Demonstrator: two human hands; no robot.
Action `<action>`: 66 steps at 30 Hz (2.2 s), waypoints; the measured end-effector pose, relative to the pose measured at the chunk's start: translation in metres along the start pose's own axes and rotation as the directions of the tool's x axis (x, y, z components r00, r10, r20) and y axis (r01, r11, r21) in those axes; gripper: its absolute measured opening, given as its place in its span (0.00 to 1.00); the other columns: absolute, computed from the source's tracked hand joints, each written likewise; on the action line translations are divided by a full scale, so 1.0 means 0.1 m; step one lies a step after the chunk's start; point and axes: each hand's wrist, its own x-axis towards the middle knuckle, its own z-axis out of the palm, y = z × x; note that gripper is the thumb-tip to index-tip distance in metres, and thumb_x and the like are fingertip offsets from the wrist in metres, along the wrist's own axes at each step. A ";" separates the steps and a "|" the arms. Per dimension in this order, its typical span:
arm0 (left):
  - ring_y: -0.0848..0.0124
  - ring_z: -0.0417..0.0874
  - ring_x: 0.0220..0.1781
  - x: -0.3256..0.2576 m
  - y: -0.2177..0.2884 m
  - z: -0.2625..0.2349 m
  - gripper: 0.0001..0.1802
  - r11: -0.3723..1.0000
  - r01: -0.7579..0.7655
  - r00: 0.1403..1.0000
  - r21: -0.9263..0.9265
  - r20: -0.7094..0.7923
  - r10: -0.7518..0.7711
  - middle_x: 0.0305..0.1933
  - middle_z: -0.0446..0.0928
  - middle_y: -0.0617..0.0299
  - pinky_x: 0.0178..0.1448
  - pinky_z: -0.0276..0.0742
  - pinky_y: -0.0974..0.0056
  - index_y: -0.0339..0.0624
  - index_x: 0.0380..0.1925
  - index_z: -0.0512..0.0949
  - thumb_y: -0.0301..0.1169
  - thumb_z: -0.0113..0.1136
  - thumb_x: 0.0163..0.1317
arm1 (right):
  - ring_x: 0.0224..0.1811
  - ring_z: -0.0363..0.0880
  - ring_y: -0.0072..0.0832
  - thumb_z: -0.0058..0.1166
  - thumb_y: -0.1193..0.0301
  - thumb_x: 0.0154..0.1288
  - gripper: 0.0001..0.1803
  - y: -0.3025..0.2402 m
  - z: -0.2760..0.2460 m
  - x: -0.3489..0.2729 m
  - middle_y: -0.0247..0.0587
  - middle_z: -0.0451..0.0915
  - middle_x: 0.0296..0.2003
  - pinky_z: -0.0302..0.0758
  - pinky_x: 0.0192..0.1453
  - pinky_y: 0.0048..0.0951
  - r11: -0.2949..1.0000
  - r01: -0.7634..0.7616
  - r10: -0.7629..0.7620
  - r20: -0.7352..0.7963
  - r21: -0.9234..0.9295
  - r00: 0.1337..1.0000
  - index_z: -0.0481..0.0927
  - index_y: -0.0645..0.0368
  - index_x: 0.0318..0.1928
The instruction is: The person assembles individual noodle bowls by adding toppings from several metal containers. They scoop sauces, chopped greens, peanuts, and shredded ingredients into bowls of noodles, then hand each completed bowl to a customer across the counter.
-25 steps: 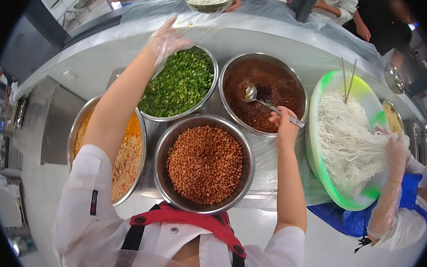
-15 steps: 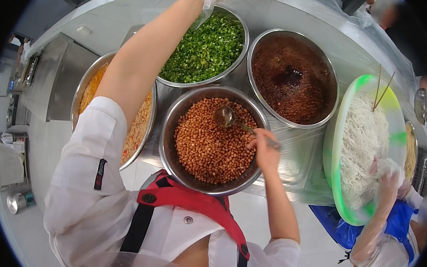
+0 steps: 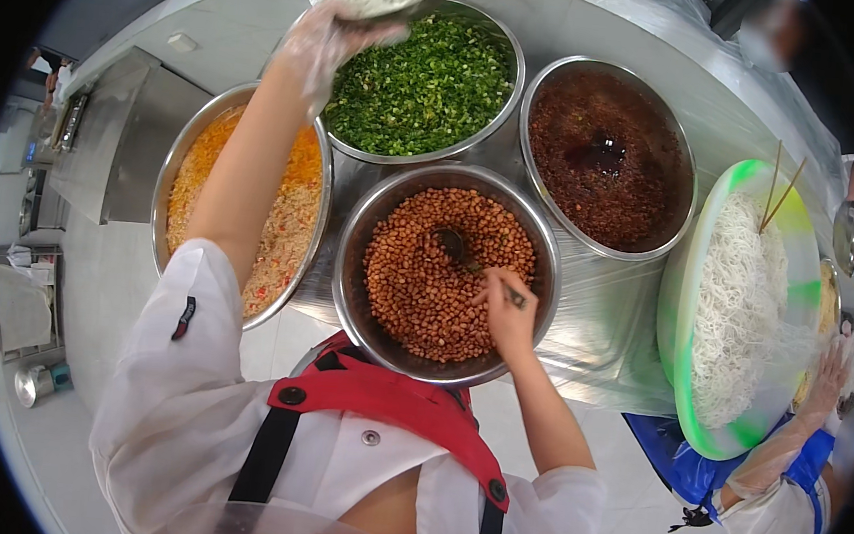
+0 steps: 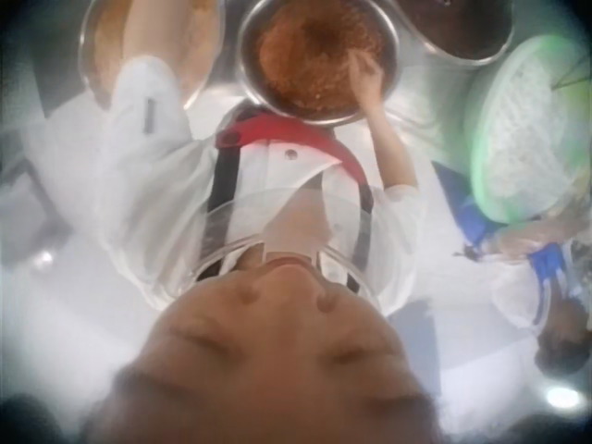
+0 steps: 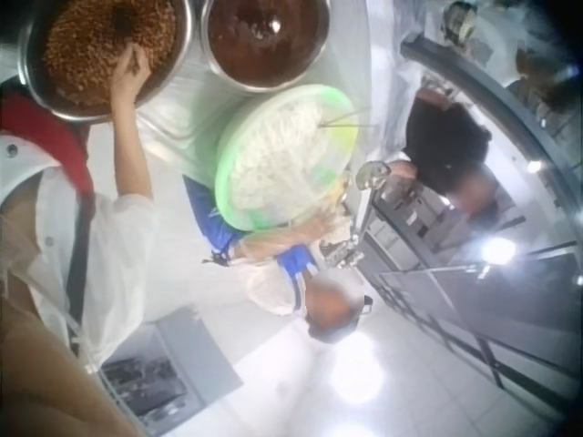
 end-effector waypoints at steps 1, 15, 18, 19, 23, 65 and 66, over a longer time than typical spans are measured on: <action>0.41 0.66 0.61 -0.24 -0.03 -0.03 0.35 0.996 -0.031 0.999 0.082 0.028 0.029 0.63 0.55 0.32 0.54 0.78 0.42 0.27 0.62 0.47 0.18 0.40 0.52 | 0.24 0.79 0.23 0.47 0.73 0.67 0.10 -0.09 -0.07 0.02 0.42 0.79 0.28 0.73 0.30 0.22 0.999 -0.034 0.035 -0.022 0.025 0.999 0.76 0.68 0.42; 0.47 0.75 0.55 -2.43 -0.43 -0.38 0.41 0.995 0.100 0.923 -0.004 -0.374 -0.094 0.57 0.67 0.41 0.50 0.79 0.42 0.35 0.61 0.55 0.13 0.42 0.38 | 0.26 0.78 0.26 0.47 0.78 0.63 0.09 -1.76 0.15 -0.26 0.44 0.80 0.31 0.73 0.36 0.24 0.717 0.651 -0.643 0.123 -0.248 0.756 0.76 0.66 0.42; 0.47 0.74 0.56 -2.46 -0.58 -0.43 0.40 0.990 0.124 0.925 -0.073 -0.351 -0.142 0.58 0.67 0.43 0.53 0.78 0.43 0.38 0.61 0.55 0.13 0.42 0.40 | 0.35 0.78 0.36 0.56 0.79 0.52 0.15 -1.64 0.48 -0.18 0.48 0.78 0.40 0.72 0.37 0.31 0.096 0.902 -0.788 0.522 -0.421 0.328 0.79 0.64 0.43; 0.47 0.74 0.56 -2.47 -0.59 -0.42 0.40 0.987 0.131 0.923 -0.094 -0.353 -0.156 0.58 0.67 0.43 0.54 0.77 0.44 0.39 0.62 0.54 0.13 0.43 0.41 | 0.35 0.77 0.36 0.57 0.79 0.50 0.16 -1.66 0.50 -0.16 0.48 0.78 0.41 0.72 0.37 0.31 0.057 0.912 -0.779 0.553 -0.406 0.295 0.79 0.64 0.43; 0.47 0.72 0.58 -2.52 -0.55 -0.44 0.41 0.990 0.074 0.915 -0.119 -0.387 -0.115 0.60 0.65 0.45 0.58 0.74 0.43 0.39 0.62 0.54 0.12 0.42 0.41 | 0.35 0.76 0.37 0.60 0.81 0.46 0.18 -1.77 0.61 0.02 0.49 0.77 0.40 0.72 0.35 0.31 -0.039 0.936 -0.829 0.534 -0.351 0.166 0.80 0.63 0.42; 0.51 0.77 0.50 -3.26 0.09 -1.05 0.40 0.975 -0.220 0.776 -0.037 -0.612 0.151 0.55 0.69 0.48 0.46 0.80 0.40 0.41 0.63 0.53 0.17 0.46 0.44 | 0.30 0.76 0.35 0.59 0.84 0.46 0.17 -1.90 1.97 0.59 0.49 0.78 0.38 0.70 0.32 0.29 -0.053 0.996 -0.798 0.596 0.069 -0.084 0.79 0.64 0.41; 0.50 0.77 0.50 -3.38 0.11 -1.12 0.40 0.969 -0.244 0.754 -0.040 -0.636 0.164 0.56 0.69 0.48 0.46 0.80 0.38 0.42 0.63 0.53 0.17 0.46 0.43 | 0.29 0.76 0.35 0.57 0.85 0.51 0.14 -1.86 2.14 0.61 0.50 0.78 0.37 0.70 0.32 0.29 0.037 0.995 -0.835 0.549 0.091 -0.019 0.79 0.64 0.41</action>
